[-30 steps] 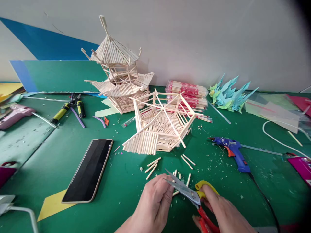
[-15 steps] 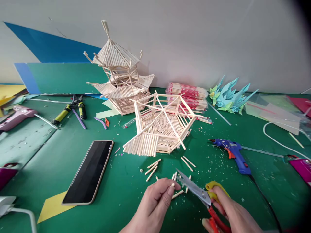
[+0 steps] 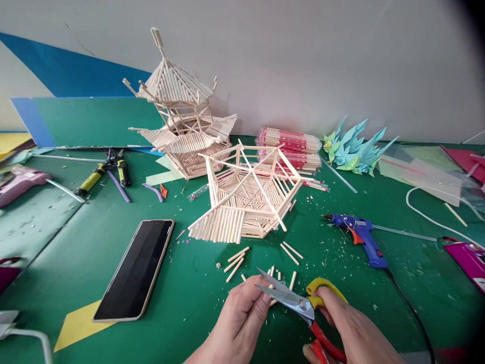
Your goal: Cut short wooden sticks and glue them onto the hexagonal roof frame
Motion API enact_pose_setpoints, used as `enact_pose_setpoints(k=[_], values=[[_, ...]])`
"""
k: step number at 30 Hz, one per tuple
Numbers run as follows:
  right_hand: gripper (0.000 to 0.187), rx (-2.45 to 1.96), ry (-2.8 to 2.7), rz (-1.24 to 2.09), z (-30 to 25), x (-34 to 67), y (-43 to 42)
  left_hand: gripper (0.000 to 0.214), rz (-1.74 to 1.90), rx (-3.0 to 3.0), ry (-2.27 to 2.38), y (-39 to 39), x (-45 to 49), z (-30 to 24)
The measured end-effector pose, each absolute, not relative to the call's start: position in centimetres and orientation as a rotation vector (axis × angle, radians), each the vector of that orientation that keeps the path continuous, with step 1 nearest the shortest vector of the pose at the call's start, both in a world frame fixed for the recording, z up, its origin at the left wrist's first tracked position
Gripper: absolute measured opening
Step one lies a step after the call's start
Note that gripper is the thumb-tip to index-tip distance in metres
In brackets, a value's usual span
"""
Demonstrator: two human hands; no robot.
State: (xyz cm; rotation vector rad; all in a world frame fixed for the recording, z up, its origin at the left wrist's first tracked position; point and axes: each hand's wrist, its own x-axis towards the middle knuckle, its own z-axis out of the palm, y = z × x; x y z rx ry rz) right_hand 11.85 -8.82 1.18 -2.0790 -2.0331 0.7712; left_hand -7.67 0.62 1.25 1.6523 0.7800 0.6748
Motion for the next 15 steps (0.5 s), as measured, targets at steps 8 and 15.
enact_pose_setpoints(k=[8,15], values=[[0.046,-2.083,-2.013,0.793,0.9,11.79,-8.63,0.018,0.696,1.815,0.714,1.11,-7.69,1.61],[0.03,-2.15,-1.876,0.919,1.52,11.15,-8.31,0.018,0.719,1.843,0.715,1.16,-7.72,2.01]])
